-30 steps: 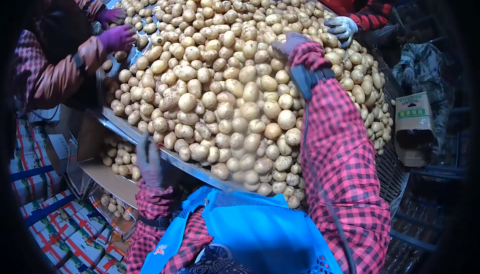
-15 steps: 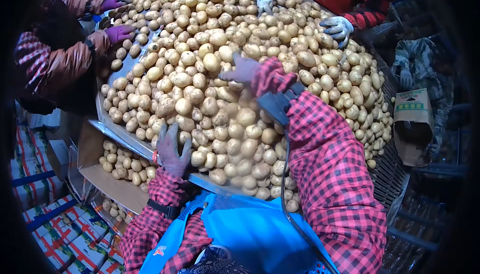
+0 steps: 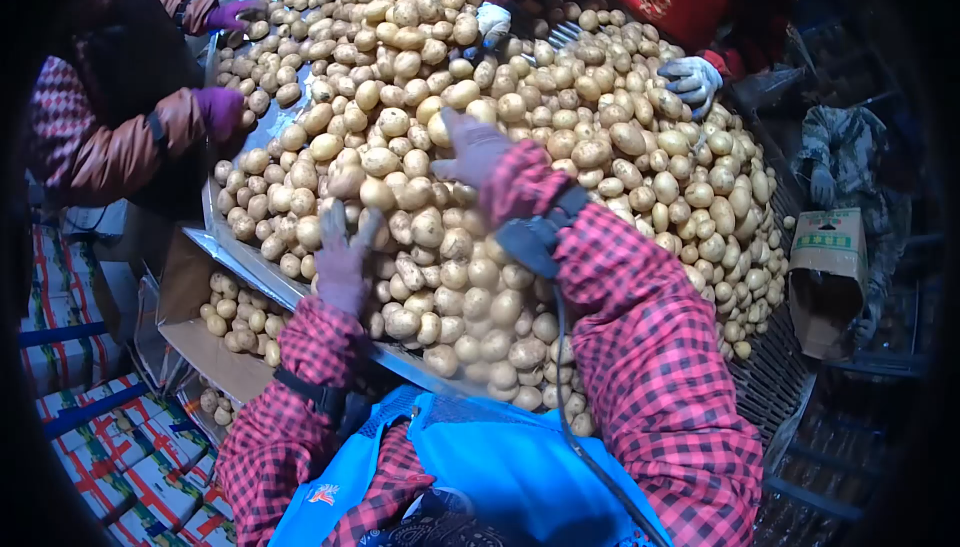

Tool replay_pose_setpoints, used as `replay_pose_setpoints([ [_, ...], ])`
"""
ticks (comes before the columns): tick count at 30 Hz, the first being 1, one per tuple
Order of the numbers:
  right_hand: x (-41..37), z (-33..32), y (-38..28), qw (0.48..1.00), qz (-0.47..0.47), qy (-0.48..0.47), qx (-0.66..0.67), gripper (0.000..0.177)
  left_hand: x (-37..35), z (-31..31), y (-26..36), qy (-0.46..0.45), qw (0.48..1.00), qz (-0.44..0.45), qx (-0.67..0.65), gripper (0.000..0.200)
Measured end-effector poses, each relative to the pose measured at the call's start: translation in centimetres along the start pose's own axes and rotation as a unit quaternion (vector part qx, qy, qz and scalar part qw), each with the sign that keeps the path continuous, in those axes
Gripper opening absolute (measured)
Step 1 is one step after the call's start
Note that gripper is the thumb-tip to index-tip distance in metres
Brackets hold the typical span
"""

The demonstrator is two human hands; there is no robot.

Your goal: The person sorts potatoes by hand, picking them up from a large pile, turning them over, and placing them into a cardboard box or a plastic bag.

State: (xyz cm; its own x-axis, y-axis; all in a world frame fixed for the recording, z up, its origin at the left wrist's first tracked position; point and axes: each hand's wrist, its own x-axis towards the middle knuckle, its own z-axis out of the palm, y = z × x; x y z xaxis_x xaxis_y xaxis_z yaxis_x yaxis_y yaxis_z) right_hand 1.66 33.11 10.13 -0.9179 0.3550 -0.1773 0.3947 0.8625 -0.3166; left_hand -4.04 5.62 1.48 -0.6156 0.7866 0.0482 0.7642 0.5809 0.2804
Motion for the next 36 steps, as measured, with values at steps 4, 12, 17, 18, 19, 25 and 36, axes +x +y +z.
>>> replay_pose_setpoints([
  [4,4.2,0.5,-1.4,0.996,0.040,-0.073,0.008,0.070,4.6,-1.5,-3.1,0.107,0.978,-0.043,-0.172,0.072],
  [12,-0.2,1.0,-2.7,0.973,-0.173,-0.014,0.151,0.062,-4.8,-7.0,2.5,-0.119,0.435,-0.203,-0.869,0.058],
  [17,-8.7,-2.8,-4.9,0.947,-0.297,-0.035,0.116,0.065,-7.2,-3.4,1.5,-0.177,0.090,-0.179,-0.964,0.059],
  [18,-8.8,-3.8,-2.9,0.970,-0.224,-0.001,0.095,0.064,-7.6,-3.2,1.1,-0.180,0.090,-0.186,-0.962,0.059],
  [19,-8.5,-5.2,-0.1,0.985,-0.150,0.035,0.072,0.063,-7.9,-3.1,0.8,-0.182,0.091,-0.191,-0.960,0.059],
  [25,-7.8,-9.2,17.1,0.968,0.222,0.065,-0.099,0.083,-7.9,-4.5,2.5,-0.069,0.225,-0.208,-0.949,0.052],
  [36,-4.7,-5.4,9.8,0.982,0.143,-0.103,-0.067,0.085,-9.7,-1.1,1.8,-0.029,0.437,-0.166,-0.883,0.039],
])
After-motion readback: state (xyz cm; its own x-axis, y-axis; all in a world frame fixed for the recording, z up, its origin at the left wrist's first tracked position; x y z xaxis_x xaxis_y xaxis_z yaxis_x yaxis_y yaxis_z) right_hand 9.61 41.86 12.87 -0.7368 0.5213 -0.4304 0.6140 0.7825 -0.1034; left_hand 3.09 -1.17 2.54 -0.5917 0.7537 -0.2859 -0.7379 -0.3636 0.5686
